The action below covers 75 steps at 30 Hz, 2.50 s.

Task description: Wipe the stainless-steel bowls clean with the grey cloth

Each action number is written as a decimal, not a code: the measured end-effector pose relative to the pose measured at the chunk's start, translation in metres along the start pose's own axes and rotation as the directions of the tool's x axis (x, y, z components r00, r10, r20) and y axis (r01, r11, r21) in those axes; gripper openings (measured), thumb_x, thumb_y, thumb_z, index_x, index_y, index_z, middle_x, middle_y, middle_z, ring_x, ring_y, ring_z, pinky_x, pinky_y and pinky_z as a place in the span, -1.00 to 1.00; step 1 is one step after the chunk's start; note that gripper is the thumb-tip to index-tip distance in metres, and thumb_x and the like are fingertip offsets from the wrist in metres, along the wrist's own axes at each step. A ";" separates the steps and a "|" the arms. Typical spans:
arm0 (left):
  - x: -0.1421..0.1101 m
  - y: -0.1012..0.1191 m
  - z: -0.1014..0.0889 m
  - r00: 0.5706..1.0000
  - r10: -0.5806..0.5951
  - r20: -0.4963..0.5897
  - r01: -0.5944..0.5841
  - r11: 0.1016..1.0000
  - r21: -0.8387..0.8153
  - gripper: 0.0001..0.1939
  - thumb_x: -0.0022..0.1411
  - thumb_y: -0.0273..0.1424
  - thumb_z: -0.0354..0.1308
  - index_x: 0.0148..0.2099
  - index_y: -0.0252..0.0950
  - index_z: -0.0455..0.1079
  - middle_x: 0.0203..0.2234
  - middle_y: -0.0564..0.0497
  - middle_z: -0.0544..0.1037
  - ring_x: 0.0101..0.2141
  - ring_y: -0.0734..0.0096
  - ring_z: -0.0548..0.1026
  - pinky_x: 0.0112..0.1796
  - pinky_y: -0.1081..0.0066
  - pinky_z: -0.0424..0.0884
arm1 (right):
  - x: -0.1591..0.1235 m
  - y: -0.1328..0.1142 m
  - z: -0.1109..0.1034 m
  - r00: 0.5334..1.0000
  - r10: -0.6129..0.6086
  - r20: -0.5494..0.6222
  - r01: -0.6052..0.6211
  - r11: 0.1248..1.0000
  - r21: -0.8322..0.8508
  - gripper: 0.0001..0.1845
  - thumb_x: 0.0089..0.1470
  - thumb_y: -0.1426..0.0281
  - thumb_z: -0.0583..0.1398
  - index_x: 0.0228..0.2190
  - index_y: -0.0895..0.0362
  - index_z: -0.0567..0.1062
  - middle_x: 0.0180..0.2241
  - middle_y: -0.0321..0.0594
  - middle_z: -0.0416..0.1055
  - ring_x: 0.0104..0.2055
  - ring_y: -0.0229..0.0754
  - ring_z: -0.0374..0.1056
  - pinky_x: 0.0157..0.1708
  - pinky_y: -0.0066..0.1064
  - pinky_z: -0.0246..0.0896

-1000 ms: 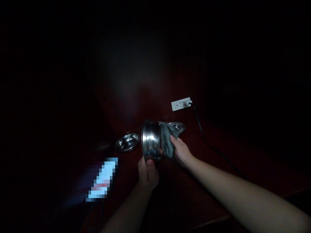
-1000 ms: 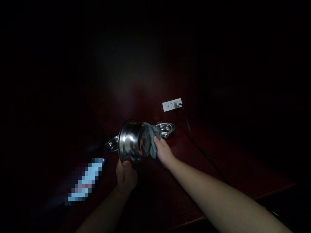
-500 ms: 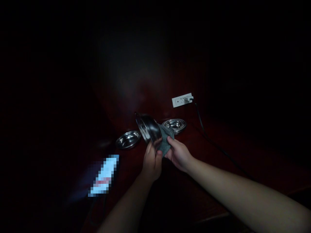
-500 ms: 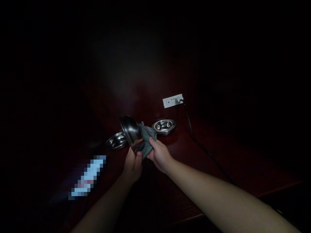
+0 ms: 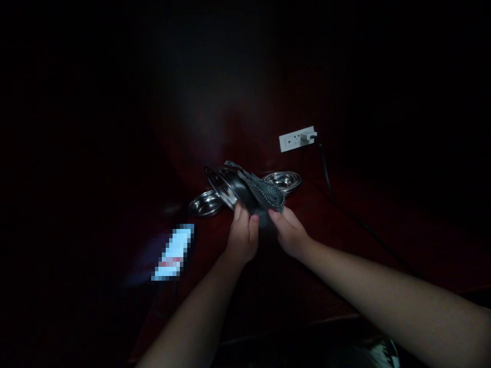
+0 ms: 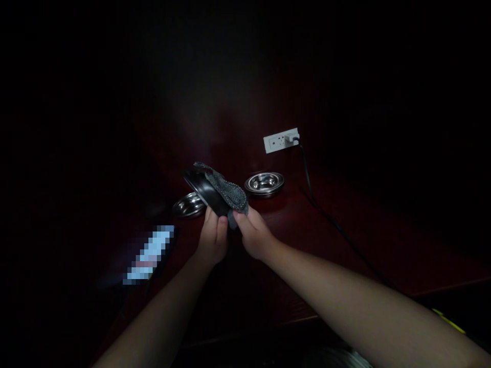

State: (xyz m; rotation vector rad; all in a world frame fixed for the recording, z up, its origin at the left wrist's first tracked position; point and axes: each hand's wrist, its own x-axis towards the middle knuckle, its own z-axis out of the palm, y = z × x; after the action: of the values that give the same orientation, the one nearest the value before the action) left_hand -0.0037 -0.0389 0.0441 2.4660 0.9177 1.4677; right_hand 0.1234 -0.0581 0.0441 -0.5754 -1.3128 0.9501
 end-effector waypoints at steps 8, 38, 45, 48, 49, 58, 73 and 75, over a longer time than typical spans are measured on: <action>0.001 0.001 0.001 0.999 0.024 0.030 -0.024 1.000 -0.015 -0.62 0.30 -0.40 -0.21 0.14 -0.33 0.13 0.04 -0.21 0.31 0.07 0.21 0.26 0.08 0.09 0.19 | 0.004 -0.011 -0.006 0.930 -0.289 0.227 0.347 0.894 -0.282 -0.48 0.14 0.18 0.01 0.12 0.03 0.25 0.22 -0.27 0.07 0.28 -0.11 -0.11 0.26 -0.18 -0.28; -0.021 0.007 0.000 0.978 0.205 -0.028 -0.207 0.974 -0.096 -0.61 0.30 -0.23 -0.27 -0.29 -0.32 0.32 -0.53 -0.05 0.41 -0.50 0.37 0.38 -0.45 0.36 0.29 | 0.033 0.025 -0.038 0.949 -0.154 -0.275 0.055 0.940 -0.336 -0.53 0.02 -0.02 0.05 -0.30 0.09 0.47 -0.23 -0.20 0.47 -0.07 -0.04 0.31 0.01 -0.14 0.13; -0.019 0.005 -0.003 0.976 0.206 -0.074 -0.212 0.973 -0.090 -0.61 0.30 -0.27 -0.29 -0.29 -0.33 0.32 -0.51 -0.06 0.42 -0.47 0.37 0.39 -0.43 0.36 0.30 | 0.029 0.033 -0.035 0.967 0.003 -0.256 -0.071 0.964 -0.255 -0.57 0.02 -0.01 0.06 -0.49 0.08 0.43 -0.52 -0.28 0.39 -0.42 -0.15 0.30 -0.26 -0.23 0.23; -0.019 0.003 -0.004 0.978 0.199 -0.069 -0.205 0.974 -0.093 -0.60 0.30 -0.27 -0.29 -0.31 -0.32 0.32 -0.52 -0.07 0.41 -0.45 0.35 0.41 -0.40 0.35 0.32 | 0.029 0.036 -0.035 0.976 0.004 -0.216 -0.062 0.962 -0.264 -0.59 0.04 0.02 0.06 -0.51 0.08 0.42 -0.55 -0.30 0.36 -0.46 -0.18 0.26 -0.29 -0.27 0.21; -0.018 0.003 -0.005 0.978 0.196 -0.068 -0.202 0.975 -0.091 -0.60 0.30 -0.26 -0.29 -0.32 -0.32 0.32 -0.52 -0.07 0.41 -0.45 0.35 0.41 -0.40 0.35 0.32 | 0.029 0.038 -0.036 0.980 -0.004 -0.201 -0.054 0.959 -0.280 -0.60 0.04 0.03 0.06 -0.51 0.08 0.42 -0.54 -0.30 0.36 -0.46 -0.19 0.25 -0.30 -0.27 0.20; -0.011 0.001 -0.005 0.982 0.151 -0.110 -0.162 0.981 -0.105 -0.61 0.31 -0.31 -0.27 -0.10 -0.35 0.34 -0.28 -0.16 0.49 -0.25 0.30 0.46 -0.22 0.32 0.36 | 0.018 0.034 -0.027 1.000 0.012 -0.020 -0.018 0.939 -0.344 -0.65 0.09 0.16 0.05 -0.33 0.14 0.49 -0.41 -0.26 0.44 -0.37 -0.16 0.31 -0.28 -0.33 0.18; -0.011 -0.016 0.001 0.989 0.035 -0.145 -0.037 0.999 -0.012 -0.63 0.31 -0.33 -0.24 -0.06 -0.38 0.32 -0.19 -0.19 0.48 -0.16 0.24 0.44 -0.14 0.26 0.34 | 0.005 0.028 -0.014 0.985 0.068 0.157 -0.004 0.927 -0.375 -0.62 0.18 0.25 -0.06 -0.15 0.16 0.42 -0.28 -0.19 0.47 -0.24 -0.15 0.36 -0.18 -0.36 0.21; -0.012 -0.017 0.002 0.988 0.022 -0.150 -0.023 1.000 -0.004 -0.62 0.31 -0.32 -0.23 -0.04 -0.39 0.31 -0.16 -0.20 0.47 -0.14 0.22 0.44 -0.14 0.24 0.34 | 0.005 0.028 -0.014 0.987 0.052 0.151 0.011 0.922 -0.387 -0.63 0.19 0.27 -0.06 -0.14 0.15 0.42 -0.28 -0.18 0.47 -0.22 -0.14 0.36 -0.15 -0.35 0.20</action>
State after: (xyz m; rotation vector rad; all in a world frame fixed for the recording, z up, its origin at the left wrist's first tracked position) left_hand -0.0134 -0.0316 0.0277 2.3953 0.9120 1.6808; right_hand 0.1293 -0.0374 0.0211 -0.8311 -1.6585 0.7659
